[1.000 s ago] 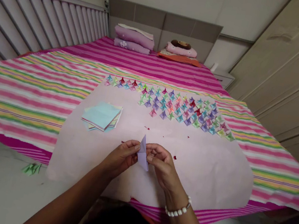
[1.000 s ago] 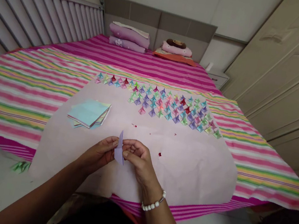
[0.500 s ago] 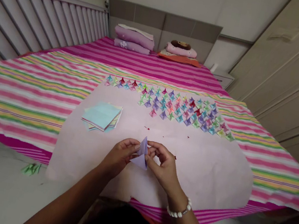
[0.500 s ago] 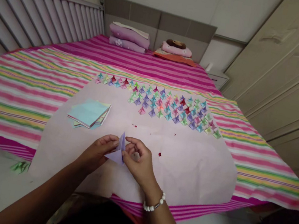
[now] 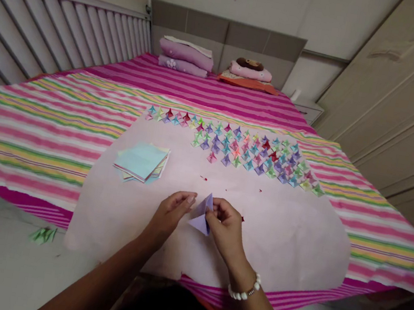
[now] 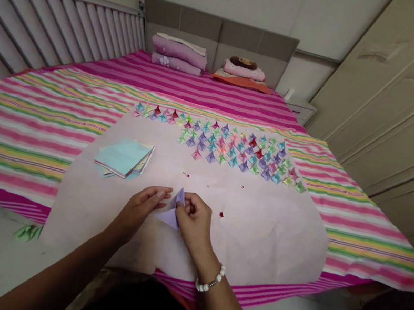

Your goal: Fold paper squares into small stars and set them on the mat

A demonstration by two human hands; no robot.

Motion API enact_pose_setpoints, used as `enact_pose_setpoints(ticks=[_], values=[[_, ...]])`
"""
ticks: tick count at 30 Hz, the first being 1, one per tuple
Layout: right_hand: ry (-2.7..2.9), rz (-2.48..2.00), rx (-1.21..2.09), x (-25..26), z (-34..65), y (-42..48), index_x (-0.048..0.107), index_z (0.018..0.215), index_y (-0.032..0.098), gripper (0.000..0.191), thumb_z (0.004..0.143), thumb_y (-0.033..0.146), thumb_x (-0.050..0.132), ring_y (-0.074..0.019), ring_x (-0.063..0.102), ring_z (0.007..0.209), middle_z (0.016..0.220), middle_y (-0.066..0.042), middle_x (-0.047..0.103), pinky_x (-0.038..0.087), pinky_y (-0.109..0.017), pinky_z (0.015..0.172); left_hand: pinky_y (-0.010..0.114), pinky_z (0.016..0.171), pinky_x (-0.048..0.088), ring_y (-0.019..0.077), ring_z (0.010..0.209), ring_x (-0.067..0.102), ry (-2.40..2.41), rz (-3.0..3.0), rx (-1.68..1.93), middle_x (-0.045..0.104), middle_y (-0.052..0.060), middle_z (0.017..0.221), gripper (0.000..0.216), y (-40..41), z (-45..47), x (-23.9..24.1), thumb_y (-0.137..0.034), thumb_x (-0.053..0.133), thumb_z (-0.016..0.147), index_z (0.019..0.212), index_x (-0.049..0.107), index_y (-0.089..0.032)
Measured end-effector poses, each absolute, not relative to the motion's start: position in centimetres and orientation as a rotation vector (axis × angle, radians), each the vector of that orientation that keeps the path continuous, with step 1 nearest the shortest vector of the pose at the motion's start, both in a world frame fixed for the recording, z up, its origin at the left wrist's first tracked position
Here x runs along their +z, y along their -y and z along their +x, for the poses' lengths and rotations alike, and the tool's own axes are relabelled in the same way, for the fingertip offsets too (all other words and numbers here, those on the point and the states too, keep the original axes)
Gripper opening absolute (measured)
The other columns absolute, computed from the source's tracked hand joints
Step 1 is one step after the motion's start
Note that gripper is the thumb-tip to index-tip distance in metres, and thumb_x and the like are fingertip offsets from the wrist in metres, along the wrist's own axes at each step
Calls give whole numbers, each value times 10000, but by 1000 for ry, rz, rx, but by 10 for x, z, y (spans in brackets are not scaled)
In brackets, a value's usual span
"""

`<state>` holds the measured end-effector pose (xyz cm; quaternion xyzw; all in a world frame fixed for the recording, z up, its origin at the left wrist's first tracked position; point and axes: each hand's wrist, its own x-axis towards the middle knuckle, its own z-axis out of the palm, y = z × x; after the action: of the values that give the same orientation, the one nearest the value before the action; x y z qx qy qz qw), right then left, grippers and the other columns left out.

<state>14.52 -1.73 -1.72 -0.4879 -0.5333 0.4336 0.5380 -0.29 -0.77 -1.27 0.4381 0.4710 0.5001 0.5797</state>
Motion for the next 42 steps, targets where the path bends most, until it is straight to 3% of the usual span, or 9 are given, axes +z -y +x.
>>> enact_pose_setpoints(ticks=[4, 7, 12, 18, 22, 26, 31, 42], values=[[1187, -1197, 988, -20, 147, 15, 632, 780, 172, 102, 732, 254, 593, -95, 409, 473, 568, 40, 503, 333, -230, 457, 249, 710, 450, 160, 782, 567, -1217, 1335, 1400, 633, 27, 859, 288, 15, -6, -2, -240, 823, 580, 840, 703, -205], [1129, -1198, 1001, -19, 146, 15, 632, 786, 174, 110, 715, 250, 596, -101, 419, 474, 570, 38, 517, 343, -236, 460, 238, 638, 443, 135, 656, 538, -1168, 1368, 1317, 620, 5, 750, 295, 20, -5, -1, -208, 833, 556, 818, 697, -211], [1087, -1158, 1067, -17, 141, 16, 631, 772, 175, 102, 693, 232, 600, -106, 448, 488, 568, 40, 520, 356, -237, 470, 244, 645, 462, 126, 654, 585, -1010, 1080, 1173, 640, 1, 733, 238, 15, 3, -14, -234, 784, 617, 785, 628, -171], [1095, -1130, 1076, -23, 138, 16, 626, 786, 176, 106, 704, 238, 599, -104, 456, 493, 585, 40, 523, 357, -230, 460, 233, 615, 437, 125, 650, 564, -1113, 1060, 1247, 612, -7, 699, 250, 12, 11, -24, -212, 780, 599, 763, 597, -169], [1194, -1218, 938, -21, 136, 17, 628, 807, 179, 93, 757, 236, 574, -106, 429, 479, 553, 50, 472, 347, -231, 450, 227, 616, 432, 124, 678, 556, -1241, 1215, 1365, 586, -1, 755, 160, 18, 16, -20, -200, 751, 646, 722, 611, -178], [1397, -1297, 644, -21, 133, 20, 639, 865, 180, 122, 786, 179, 545, -135, 498, 560, 664, -1, 578, 412, -263, 525, 270, 664, 472, 158, 681, 613, -1127, 1141, 1229, 629, 13, 721, 143, 24, 21, -14, -279, 679, 753, 797, 593, -174], [1549, -1266, 436, -25, 132, 21, 632, 962, 205, 195, 832, 143, 501, -173, 577, 688, 830, -53, 646, 473, -305, 624, 275, 669, 489, 171, 702, 640, -1192, 1123, 1241, 663, 18, 771, 262, 18, 18, -13, -244, 733, 694, 907, 594, -177], [1676, -1316, 300, -25, 131, 23, 641, 939, 184, 210, 845, 111, 468, -189, 582, 715, 799, -62, 602, 474, -306, 630, 214, 536, 442, 112, 544, 561, -1338, 1274, 1199, 613, -30, 646, 141, 6, 13, -14, -120, 672, 644, 757, 620, -186]])
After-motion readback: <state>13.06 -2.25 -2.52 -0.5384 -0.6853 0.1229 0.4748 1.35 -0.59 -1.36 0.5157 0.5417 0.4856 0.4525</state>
